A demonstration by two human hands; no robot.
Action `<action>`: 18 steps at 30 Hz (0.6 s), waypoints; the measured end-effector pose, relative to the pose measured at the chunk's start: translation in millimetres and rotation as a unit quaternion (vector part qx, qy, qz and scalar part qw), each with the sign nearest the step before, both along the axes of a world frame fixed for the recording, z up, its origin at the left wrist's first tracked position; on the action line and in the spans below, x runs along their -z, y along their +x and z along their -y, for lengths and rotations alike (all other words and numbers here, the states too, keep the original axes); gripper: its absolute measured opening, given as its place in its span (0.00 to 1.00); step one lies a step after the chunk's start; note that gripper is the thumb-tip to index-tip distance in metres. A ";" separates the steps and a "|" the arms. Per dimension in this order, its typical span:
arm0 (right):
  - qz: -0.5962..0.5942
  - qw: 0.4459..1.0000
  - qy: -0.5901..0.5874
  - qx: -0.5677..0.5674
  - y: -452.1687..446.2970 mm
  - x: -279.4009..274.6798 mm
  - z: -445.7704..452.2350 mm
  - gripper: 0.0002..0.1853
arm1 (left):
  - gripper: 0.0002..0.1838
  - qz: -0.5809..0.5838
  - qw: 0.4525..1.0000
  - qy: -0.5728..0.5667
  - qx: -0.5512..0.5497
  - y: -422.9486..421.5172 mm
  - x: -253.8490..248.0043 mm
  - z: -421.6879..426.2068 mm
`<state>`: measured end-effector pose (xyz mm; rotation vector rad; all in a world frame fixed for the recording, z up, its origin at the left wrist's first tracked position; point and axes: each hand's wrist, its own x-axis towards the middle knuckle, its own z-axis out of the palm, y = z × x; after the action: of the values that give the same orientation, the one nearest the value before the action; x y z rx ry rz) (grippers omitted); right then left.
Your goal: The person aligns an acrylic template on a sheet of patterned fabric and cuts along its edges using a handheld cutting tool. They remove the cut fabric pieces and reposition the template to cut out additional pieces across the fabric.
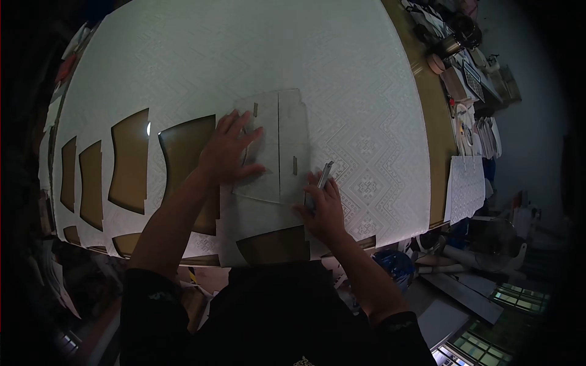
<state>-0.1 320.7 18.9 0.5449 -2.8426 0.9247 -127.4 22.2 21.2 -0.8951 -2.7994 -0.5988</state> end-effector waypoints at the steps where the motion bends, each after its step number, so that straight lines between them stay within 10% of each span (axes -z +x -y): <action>1: -0.001 1.000 -0.002 0.002 0.6 1.3 -0.3 0.24 | 0.45 0.007 1.000 0.005 -0.002 0.1 -0.9 -0.4; 18: 0.008 1.000 -0.006 -0.003 0.5 3.8 -1.7 0.25 | 0.46 -0.001 1.000 0.011 0.003 -1.7 -0.1 -0.4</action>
<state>0.4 322.4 15.2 0.5484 -2.8495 0.9524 -129.1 22.6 21.3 -0.9011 -2.7834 -0.6280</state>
